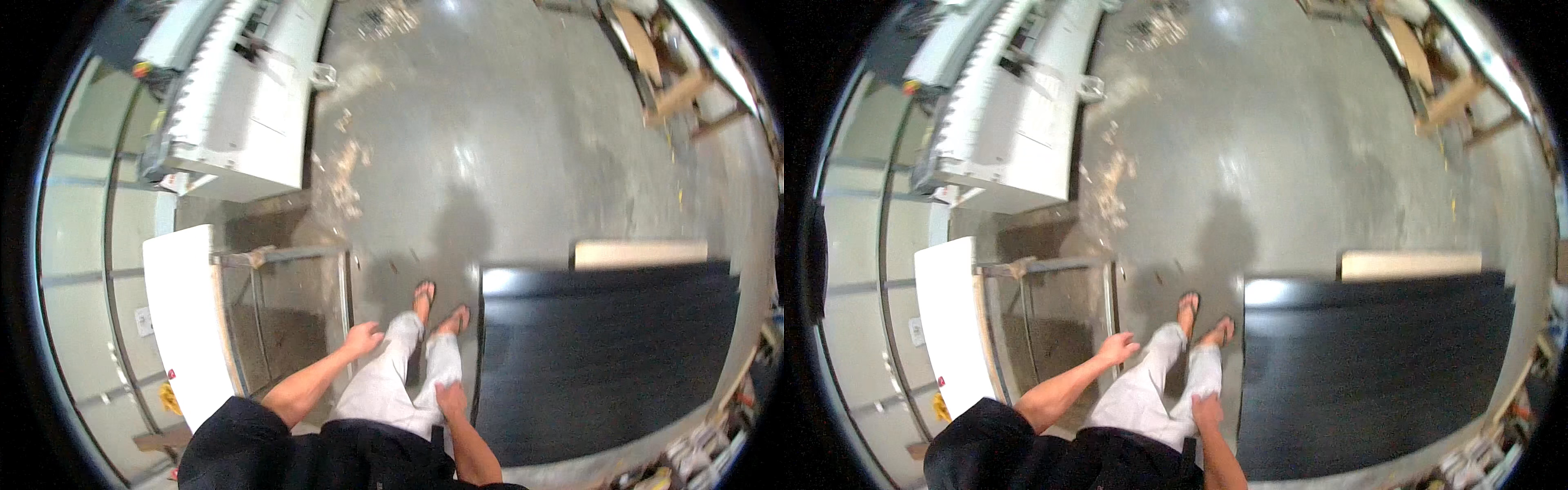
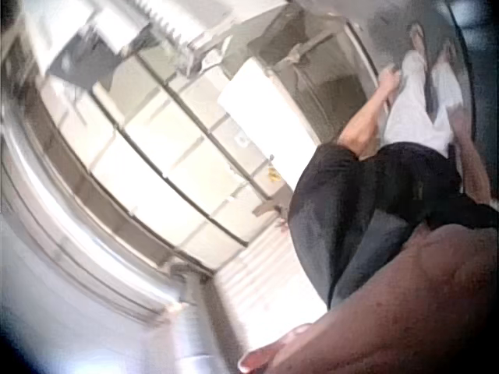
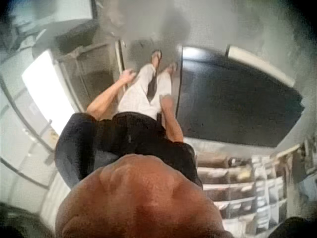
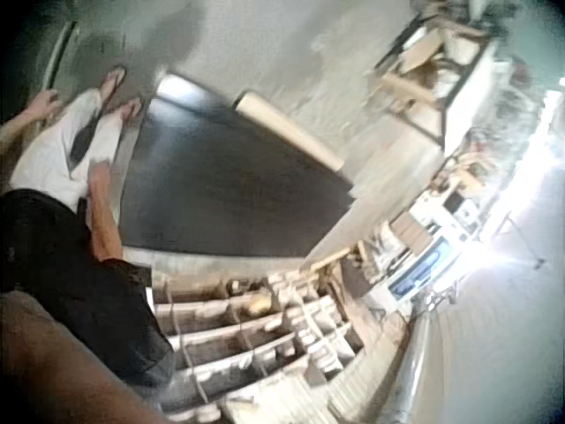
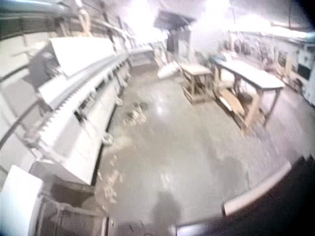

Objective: The person picks up a long black board from a work table and places it onto a stack of similar boards on the floor, repeating this action for several boards.

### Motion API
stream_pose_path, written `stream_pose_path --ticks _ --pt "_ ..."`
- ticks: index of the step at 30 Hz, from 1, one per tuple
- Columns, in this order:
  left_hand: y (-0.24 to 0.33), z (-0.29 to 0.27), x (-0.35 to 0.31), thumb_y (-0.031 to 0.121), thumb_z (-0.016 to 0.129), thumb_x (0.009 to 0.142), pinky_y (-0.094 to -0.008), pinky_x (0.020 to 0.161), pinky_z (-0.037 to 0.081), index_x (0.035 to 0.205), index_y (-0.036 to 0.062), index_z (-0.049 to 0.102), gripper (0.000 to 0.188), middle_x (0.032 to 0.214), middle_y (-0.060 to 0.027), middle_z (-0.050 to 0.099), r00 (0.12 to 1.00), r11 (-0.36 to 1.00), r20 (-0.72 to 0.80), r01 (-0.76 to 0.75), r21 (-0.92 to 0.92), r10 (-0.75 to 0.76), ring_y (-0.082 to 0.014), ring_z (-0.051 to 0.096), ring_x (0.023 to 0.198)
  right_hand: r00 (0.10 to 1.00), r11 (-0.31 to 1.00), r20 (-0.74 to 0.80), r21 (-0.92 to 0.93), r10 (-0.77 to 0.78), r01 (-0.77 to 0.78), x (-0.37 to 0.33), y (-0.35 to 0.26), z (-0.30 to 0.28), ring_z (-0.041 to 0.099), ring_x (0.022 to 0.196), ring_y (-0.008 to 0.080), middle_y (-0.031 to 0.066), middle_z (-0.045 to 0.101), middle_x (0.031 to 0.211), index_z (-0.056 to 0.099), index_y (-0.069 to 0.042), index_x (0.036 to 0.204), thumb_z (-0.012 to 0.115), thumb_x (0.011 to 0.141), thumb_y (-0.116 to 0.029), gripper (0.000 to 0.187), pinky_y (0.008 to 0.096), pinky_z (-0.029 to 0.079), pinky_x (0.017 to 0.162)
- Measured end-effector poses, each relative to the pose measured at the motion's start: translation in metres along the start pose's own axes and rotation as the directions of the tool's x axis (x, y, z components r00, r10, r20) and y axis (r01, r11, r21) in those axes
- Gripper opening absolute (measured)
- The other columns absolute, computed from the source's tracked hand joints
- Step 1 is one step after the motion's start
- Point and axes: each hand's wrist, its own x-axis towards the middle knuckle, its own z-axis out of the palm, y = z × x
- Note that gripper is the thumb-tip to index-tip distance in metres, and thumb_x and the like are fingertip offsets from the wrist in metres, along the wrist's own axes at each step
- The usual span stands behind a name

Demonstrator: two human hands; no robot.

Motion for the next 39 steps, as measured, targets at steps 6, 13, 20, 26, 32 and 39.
stream_pose_path --ticks 6,13,20,26,32,39 --pt "-0.039 -0.082 -0.053 0.037 0.061 0.075 -0.0446 0.078 0.048 0.093 0.0064 0.062 0.036 0.089 -0.0164 0.064 0.986 0.96 -0.154 -0.017 0.28 0.063 -0.0348 0.061 0.089 0.83 0.83 0.05 -0.025 -0.555 0.557 -0.049 -0.12 -0.056 0.057 0.102 0.034 0.0192 0.06 0.109 0.061 -0.002 0.107 0.058 0.078 -0.033 0.042 0.0406 0.044 0.089" --pt "0.081 -0.011 -0.081 0.031 0.06 0.076 -0.0452 0.079 0.047 0.1 0.0065 0.061 0.034 0.092 -0.0186 0.064 0.942 0.926 0.028 -0.333 0.179 0.334 -0.0359 0.06 0.092 -0.021 0.071 0.405 0.211 -0.914 0.975 -0.205 -0.238 -0.066 0.058 0.091 0.0327 0.0137 0.063 0.095 0.065 -0.008 0.092 0.05 0.084 -0.036 0.032 0.0421 0.046 0.077" --pt "0.097 0.016 -0.126 0.029 0.06 0.077 -0.0433 0.081 0.047 0.102 0.0045 0.059 0.035 0.092 -0.0193 0.064 0.726 0.75 0.241 -0.662 -0.009 0.644 -0.037 0.059 0.091 0.085 0.12 0.635 0.013 -0.768 0.993 -0.289 -0.239 -0.061 0.061 0.082 0.0304 0.0134 0.064 0.087 0.062 -0.004 0.092 0.054 0.086 -0.031 0.029 0.0379 0.047 0.071" --pt "0.029 0.016 -0.175 0.029 0.059 0.078 -0.0428 0.079 0.047 0.102 0.004 0.059 0.034 0.091 -0.0192 0.064 0.785 0.791 0.099 -0.606 -0.086 0.612 -0.0361 0.06 0.089 -0.05 0.142 0.59 0.275 -0.806 0.951 -0.343 -0.227 -0.021 0.061 0.079 0.0217 0.0106 0.065 0.086 0.062 -0.003 0.093 0.058 0.085 -0.023 0.022 0.0323 0.047 0.071" --pt "-0.034 0.015 -0.21 0.029 0.059 0.079 -0.0423 0.078 0.047 0.102 0.0035 0.059 0.034 0.091 -0.019 0.064 0.85 0.838 -0.018 -0.523 -0.155 0.527 -0.0352 0.06 0.087 0.083 -0.004 0.631 -0.135 -0.771 0.991 -0.348 -0.219 0.021 0.058 0.083 0.0366 0.0191 0.062 0.084 0.062 -0.002 0.089 0.051 0.086 -0.034 0.034 0.0407 0.046 0.07" --pt "-0.068 0.022 -0.232 0.028 0.059 0.079 -0.0417 0.077 0.048 0.102 0.0029 0.059 0.034 0.09 -0.0188 0.064 0.872 0.845 -0.086 -0.489 -0.215 0.483 -0.0341 0.06 0.085 -0.048 0.092 0.769 0.138 -0.638 0.986 -0.401 -0.221 0.057 0.059 0.081 0.0349 0.0182 0.062 0.082 0.061 0.0 0.087 0.051 0.086 -0.031 0.033 0.0401 0.045 0.07"
